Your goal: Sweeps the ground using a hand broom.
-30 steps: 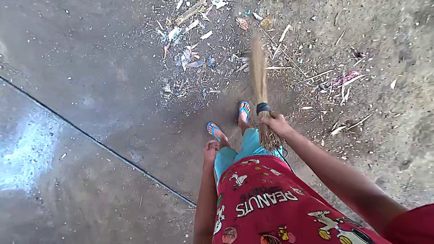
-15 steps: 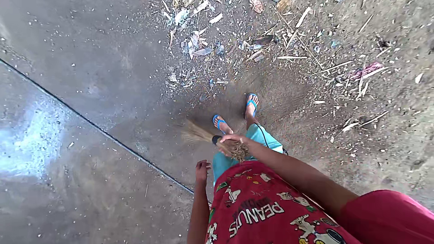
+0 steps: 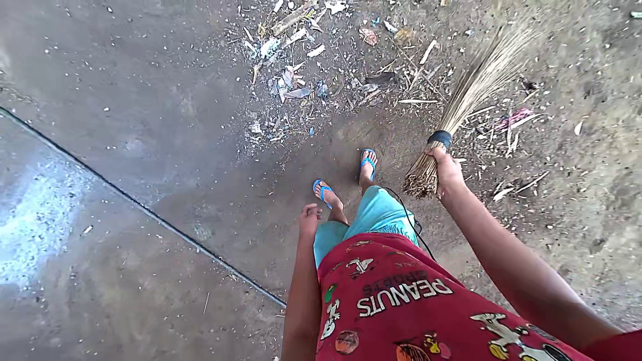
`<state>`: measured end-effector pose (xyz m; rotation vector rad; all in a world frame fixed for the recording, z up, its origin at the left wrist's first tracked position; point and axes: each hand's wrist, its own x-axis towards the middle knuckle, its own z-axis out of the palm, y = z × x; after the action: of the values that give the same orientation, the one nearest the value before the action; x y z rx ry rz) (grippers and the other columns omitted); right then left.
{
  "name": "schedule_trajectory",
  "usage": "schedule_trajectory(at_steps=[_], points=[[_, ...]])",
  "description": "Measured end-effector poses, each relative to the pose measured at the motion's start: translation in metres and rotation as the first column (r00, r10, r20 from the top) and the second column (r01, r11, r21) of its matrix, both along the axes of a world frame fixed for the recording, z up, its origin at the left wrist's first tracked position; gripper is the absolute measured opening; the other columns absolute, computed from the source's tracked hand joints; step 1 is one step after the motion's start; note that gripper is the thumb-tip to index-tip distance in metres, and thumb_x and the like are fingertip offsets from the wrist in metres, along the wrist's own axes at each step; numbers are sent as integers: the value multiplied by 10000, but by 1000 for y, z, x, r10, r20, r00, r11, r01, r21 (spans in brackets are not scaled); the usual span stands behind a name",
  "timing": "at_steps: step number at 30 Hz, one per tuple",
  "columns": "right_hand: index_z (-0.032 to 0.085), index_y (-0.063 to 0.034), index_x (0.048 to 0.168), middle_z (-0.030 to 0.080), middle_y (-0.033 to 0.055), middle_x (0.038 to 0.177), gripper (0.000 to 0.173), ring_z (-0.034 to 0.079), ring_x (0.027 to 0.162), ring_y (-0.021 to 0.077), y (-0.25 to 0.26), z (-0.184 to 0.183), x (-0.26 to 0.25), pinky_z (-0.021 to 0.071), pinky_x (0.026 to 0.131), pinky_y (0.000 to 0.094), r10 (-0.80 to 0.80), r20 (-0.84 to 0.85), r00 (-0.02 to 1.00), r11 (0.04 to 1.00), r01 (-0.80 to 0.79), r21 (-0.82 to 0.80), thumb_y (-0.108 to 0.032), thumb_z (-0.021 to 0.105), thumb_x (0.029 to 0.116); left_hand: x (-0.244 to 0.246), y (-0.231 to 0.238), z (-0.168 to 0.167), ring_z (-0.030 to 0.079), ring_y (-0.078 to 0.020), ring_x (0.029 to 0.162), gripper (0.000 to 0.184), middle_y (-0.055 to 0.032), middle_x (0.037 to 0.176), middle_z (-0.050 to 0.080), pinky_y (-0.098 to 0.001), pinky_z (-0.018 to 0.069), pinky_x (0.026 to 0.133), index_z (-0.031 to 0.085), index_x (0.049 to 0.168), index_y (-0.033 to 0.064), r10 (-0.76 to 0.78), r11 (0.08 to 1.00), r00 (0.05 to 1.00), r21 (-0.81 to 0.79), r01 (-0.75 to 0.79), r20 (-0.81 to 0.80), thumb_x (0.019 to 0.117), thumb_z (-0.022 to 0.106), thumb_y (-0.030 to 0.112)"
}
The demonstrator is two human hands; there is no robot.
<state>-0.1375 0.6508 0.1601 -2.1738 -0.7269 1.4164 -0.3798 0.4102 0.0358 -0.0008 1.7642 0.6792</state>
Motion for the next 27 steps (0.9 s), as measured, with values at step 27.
schedule_trajectory(at_steps=[27], points=[[563,-131,1105,659,17,874,359,646,699,105,64,-54,108,551,597,251,73,-511,856,951,-215,-223,-365,299,1038,1,-60,1,660,-211,863,405,-162,1142,690,-374,513,696,523,1388,0,62,992,998,-113,-63,-17,1122,259,154]])
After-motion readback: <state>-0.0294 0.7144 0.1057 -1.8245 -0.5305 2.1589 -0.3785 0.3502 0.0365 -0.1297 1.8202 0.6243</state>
